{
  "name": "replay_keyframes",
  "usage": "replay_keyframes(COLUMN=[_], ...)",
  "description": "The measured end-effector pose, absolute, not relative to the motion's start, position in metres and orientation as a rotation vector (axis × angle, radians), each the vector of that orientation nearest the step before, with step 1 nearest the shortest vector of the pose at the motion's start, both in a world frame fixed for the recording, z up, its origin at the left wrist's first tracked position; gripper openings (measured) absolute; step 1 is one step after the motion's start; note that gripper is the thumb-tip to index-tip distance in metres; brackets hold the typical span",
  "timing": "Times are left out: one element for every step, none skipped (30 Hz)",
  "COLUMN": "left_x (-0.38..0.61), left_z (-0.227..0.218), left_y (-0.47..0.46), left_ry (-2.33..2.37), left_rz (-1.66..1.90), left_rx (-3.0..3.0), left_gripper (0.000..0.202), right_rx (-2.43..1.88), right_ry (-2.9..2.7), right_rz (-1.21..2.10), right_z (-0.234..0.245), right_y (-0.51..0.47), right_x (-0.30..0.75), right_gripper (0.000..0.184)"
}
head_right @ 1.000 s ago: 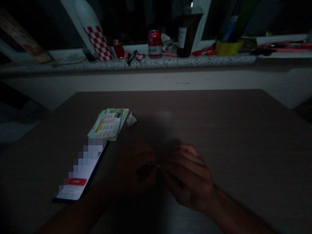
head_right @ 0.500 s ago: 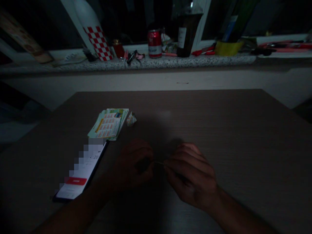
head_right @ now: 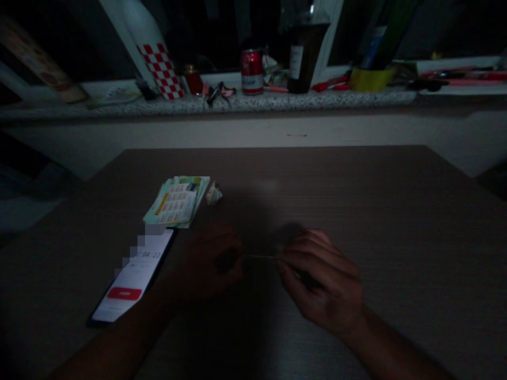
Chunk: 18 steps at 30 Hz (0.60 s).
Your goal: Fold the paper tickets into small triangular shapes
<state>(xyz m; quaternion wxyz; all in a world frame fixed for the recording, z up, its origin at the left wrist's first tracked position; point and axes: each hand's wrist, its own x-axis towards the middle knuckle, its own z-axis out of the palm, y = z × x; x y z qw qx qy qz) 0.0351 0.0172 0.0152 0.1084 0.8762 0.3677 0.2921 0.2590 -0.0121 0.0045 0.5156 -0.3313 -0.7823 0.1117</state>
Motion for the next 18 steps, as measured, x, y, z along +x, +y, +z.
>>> replay_keyframes(left_x=[0.034,0.032,0.031,0.029,0.029,0.029,0.030,0.032,0.034,0.037,0.040,0.042,0.045,0.046,0.048,0.048,0.049,0.049], left_z=[0.015,0.015,0.016,0.016,0.017,0.018,0.020,0.021,0.022,0.023,0.023,0.024,0.024,0.023,0.023,0.023,0.022,0.022], left_y=[0.018,0.019,0.019,0.019,0.019,0.018,0.017,0.015,0.012,0.010,0.007,0.005,0.003,0.001,0.000,-0.001,-0.002,-0.002], left_ry=[1.088,1.099,1.116,1.134,1.149,1.152,1.141,1.117,1.080,1.054,1.038,1.014,0.992,0.982,0.971,0.966,0.967,0.967], left_rz=[0.850,0.843,0.837,0.836,0.847,0.858,0.872,0.893,0.911,0.935,0.955,0.967,1.000,1.019,1.011,1.011,1.002,1.003], left_rx=[2.581,2.584,2.584,2.579,2.571,2.562,2.552,2.543,2.535,2.522,2.510,2.497,2.487,2.470,2.458,2.448,2.439,2.435], left_gripper=[0.005,0.005,0.005,0.004,0.004,0.004,0.003,0.003,0.004,0.004,0.006,0.008,0.009,0.008,0.009,0.009,0.009,0.009], right_rx=[-0.805,-0.813,-0.822,-0.830,-0.838,-0.838,-0.836,-0.833,-0.828,-0.820,-0.814,-0.807,-0.798,-0.785,-0.769,-0.756,-0.743,-0.733], right_ry=[-1.863,-1.841,-1.820,-1.807,-1.809,-1.822,-1.838,-1.857,-1.876,-1.891,-1.903,-1.913,-1.922,-1.927,-1.934,-1.939,-1.943,-1.946], right_rz=[0.270,0.266,0.260,0.251,0.246,0.243,0.244,0.252,0.264,0.273,0.279,0.282,0.289,0.300,0.318,0.343,0.367,0.384], right_z=[0.005,0.005,0.006,0.006,0.007,0.007,0.007,0.007,0.007,0.006,0.006,0.005,0.005,0.004,0.003,0.003,0.002,0.002], right_y=[-0.012,-0.012,-0.012,-0.012,-0.011,-0.011,-0.010,-0.009,-0.009,-0.008,-0.008,-0.007,-0.007,-0.007,-0.007,-0.007,-0.007,-0.006], right_x=[0.259,0.259,0.259,0.259,0.259,0.259,0.259,0.259,0.258,0.257,0.256,0.256,0.255,0.254,0.254,0.253,0.253,0.252], right_gripper=[0.028,0.028,0.029,0.029,0.028,0.028,0.027,0.026,0.025,0.024,0.023,0.023,0.023,0.024,0.025,0.027,0.028,0.029])
